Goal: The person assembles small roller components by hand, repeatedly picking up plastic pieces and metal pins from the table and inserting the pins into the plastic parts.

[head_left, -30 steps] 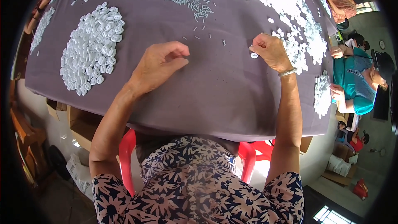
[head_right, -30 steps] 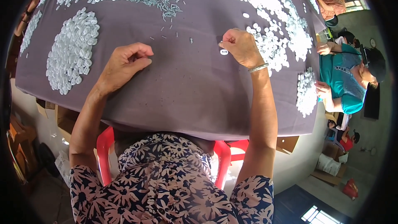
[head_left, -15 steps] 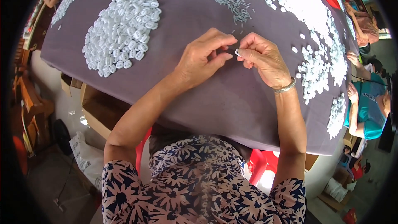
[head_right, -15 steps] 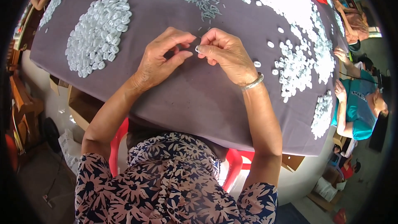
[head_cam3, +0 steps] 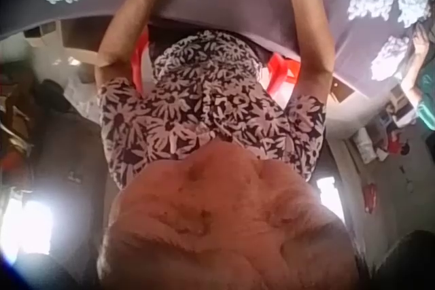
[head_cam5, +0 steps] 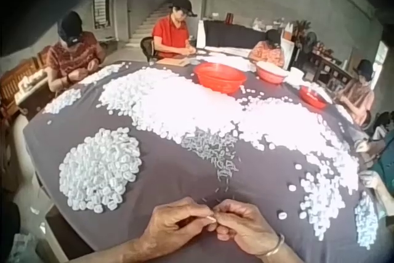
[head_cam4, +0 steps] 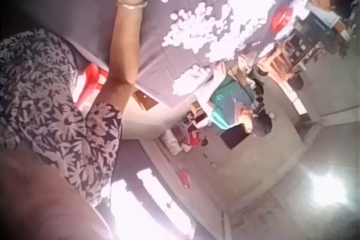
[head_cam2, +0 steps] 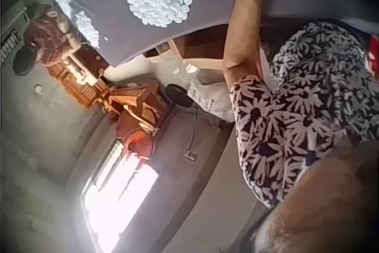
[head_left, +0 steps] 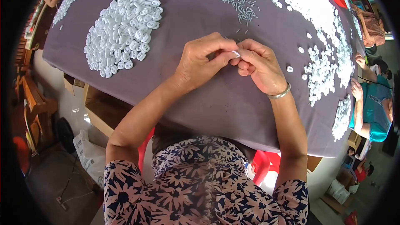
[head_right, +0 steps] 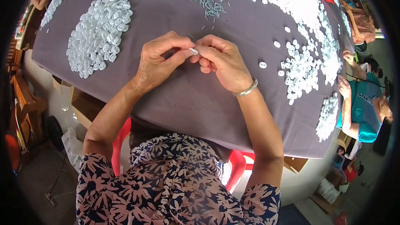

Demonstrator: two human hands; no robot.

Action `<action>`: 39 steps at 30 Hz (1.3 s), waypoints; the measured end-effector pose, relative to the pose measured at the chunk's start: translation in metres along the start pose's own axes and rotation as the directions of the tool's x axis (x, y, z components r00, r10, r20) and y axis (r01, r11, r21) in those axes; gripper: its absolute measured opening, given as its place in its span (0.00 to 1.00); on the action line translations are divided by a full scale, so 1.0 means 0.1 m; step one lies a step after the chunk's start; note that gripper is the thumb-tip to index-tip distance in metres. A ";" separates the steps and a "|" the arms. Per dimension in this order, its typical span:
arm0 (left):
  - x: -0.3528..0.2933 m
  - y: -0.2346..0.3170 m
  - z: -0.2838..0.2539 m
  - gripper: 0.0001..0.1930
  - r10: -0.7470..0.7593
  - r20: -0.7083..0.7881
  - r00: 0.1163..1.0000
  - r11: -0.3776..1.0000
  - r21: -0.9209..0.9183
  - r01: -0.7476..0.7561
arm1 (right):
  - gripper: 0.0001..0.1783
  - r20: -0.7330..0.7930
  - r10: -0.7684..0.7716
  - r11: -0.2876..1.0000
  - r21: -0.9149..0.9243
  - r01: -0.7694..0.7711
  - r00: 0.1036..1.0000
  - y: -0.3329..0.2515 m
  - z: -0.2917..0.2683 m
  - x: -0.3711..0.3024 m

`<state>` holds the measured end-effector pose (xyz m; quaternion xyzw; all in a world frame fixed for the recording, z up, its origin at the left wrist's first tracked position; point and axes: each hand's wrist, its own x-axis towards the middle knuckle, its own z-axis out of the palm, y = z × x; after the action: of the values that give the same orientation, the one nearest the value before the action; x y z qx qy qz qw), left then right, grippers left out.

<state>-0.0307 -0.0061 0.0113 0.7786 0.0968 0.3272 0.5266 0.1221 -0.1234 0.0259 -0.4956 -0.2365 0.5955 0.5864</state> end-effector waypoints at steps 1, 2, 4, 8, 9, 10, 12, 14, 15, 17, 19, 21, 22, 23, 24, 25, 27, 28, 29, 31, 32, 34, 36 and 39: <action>-0.01 -0.02 0.03 0.08 0.001 0.000 1.000 1.000 0.001 -0.001 | 0.06 0.009 -0.036 0.999 -0.025 0.036 0.999 0.00 0.00 -0.01; -0.02 -0.04 0.07 0.07 -0.135 -0.048 0.990 0.975 -0.184 0.124 | 0.06 0.019 -0.071 0.996 -0.050 0.072 0.997 0.00 0.00 -0.02; -0.02 -0.06 0.09 0.07 -0.273 -0.070 0.960 0.902 -0.365 0.230 | 0.05 -0.004 -0.154 0.978 -0.141 0.152 0.988 0.06 0.01 0.00; -0.02 -0.04 0.08 0.07 -0.335 -0.001 0.942 0.890 -0.329 0.316 | 0.04 -0.056 -0.318 0.895 -0.348 0.280 0.947 0.13 0.07 0.02; -0.02 -0.04 0.08 0.07 -0.340 0.005 0.940 0.888 -0.326 0.323 | 0.04 -0.057 -0.317 0.895 -0.348 0.279 0.947 0.14 0.07 0.02; -0.03 -0.05 0.08 0.07 -0.341 0.005 0.940 0.888 -0.327 0.324 | 0.04 -0.066 -0.333 0.894 -0.339 0.293 0.941 0.15 0.07 0.03; -0.04 -0.08 0.11 0.07 -0.302 -0.011 0.953 0.910 -0.301 0.285 | 0.04 -0.074 -0.347 0.894 -0.329 0.305 0.935 0.17 0.07 0.04; -0.04 -0.09 0.11 0.07 -0.295 -0.010 0.956 0.903 -0.332 0.275 | 0.04 -0.089 -0.336 0.909 -0.290 0.299 0.938 0.17 0.07 0.04; -0.04 -0.09 0.11 0.07 -0.285 -0.009 0.958 0.894 -0.362 0.263 | 0.04 -0.089 -0.335 0.910 -0.290 0.298 0.938 0.17 0.08 0.04; -0.03 -0.09 0.10 0.07 -0.299 -0.003 0.954 0.884 -0.378 0.276 | 0.04 -0.086 -0.365 0.883 -0.348 0.315 0.927 0.18 0.09 0.03; -0.03 -0.08 0.09 0.07 -0.311 0.004 0.950 0.873 -0.394 0.287 | 0.04 -0.082 -0.384 0.871 -0.362 0.332 0.919 0.18 0.12 0.03; -0.01 -0.06 0.07 0.06 -0.327 0.030 0.944 0.852 -0.423 0.309 | 0.04 -0.083 -0.406 0.857 -0.379 0.348 0.910 0.18 0.14 0.01; 0.00 -0.04 0.05 0.06 -0.326 0.032 0.945 0.852 -0.424 0.308 | 0.04 -0.089 -0.413 0.851 -0.391 0.350 0.906 0.18 0.15 0.00; 0.00 -0.02 0.03 0.06 -0.364 0.051 0.930 0.833 -0.428 0.350 | 0.04 -0.093 -0.420 0.845 -0.401 0.352 0.903 0.18 0.16 0.00; 0.00 0.00 0.02 0.06 -0.402 0.070 0.913 0.813 -0.430 0.391 | 0.04 -0.093 -0.422 0.845 -0.402 0.354 0.902 0.19 0.18 0.00; -0.01 -0.01 0.02 0.06 -0.399 0.071 0.914 0.815 -0.430 0.389 | 0.04 -0.095 -0.428 0.851 -0.378 0.365 0.899 0.21 0.19 0.00; -0.03 -0.05 0.04 0.06 -0.320 0.003 0.948 0.857 -0.426 0.290 | 0.05 -0.098 -0.438 0.854 -0.356 0.379 0.894 0.25 0.21 0.00; -0.04 -0.05 0.02 0.06 -0.315 0.005 0.949 0.858 -0.425 0.287 | 0.05 -0.095 -0.446 0.852 -0.352 0.389 0.890 0.27 0.22 0.01; -0.03 -0.03 -0.01 0.06 -0.345 0.043 0.938 0.852 -0.405 0.332 | 0.05 -0.094 -0.453 0.849 -0.349 0.397 0.886 0.28 0.21 0.01; -0.02 -0.01 0.01 0.06 -0.369 0.082 0.926 0.846 -0.383 0.371 | 0.05 -0.073 -0.488 0.826 -0.359 0.434 0.870 0.28 0.18 0.00; -0.04 -0.03 0.02 0.06 -0.345 0.050 0.937 0.864 -0.373 0.338 | 0.05 -0.064 -0.501 0.798 -0.420 0.432 0.863 0.28 0.19 0.00; -0.07 -0.06 0.04 0.07 -0.319 0.019 0.948 0.881 -0.362 0.304 | 0.05 -0.054 -0.514 0.765 -0.480 0.430 0.856 0.30 0.18 0.01; -0.09 -0.05 0.04 0.07 -0.290 0.015 0.957 0.919 -0.276 0.283 | 0.05 0.016 -0.569 0.648 -0.606 0.461 0.822 0.31 0.13 0.02; -0.07 -0.03 0.02 0.06 -0.350 0.032 0.936 0.894 -0.287 0.344 | 0.04 -0.040 -0.459 0.729 -0.588 0.350 0.888 0.24 0.13 -0.01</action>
<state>-0.0342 -0.0101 0.0052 0.6603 0.1908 0.2466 0.6832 0.0993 -0.1254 0.0111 -0.6349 -0.4498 0.3074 0.5477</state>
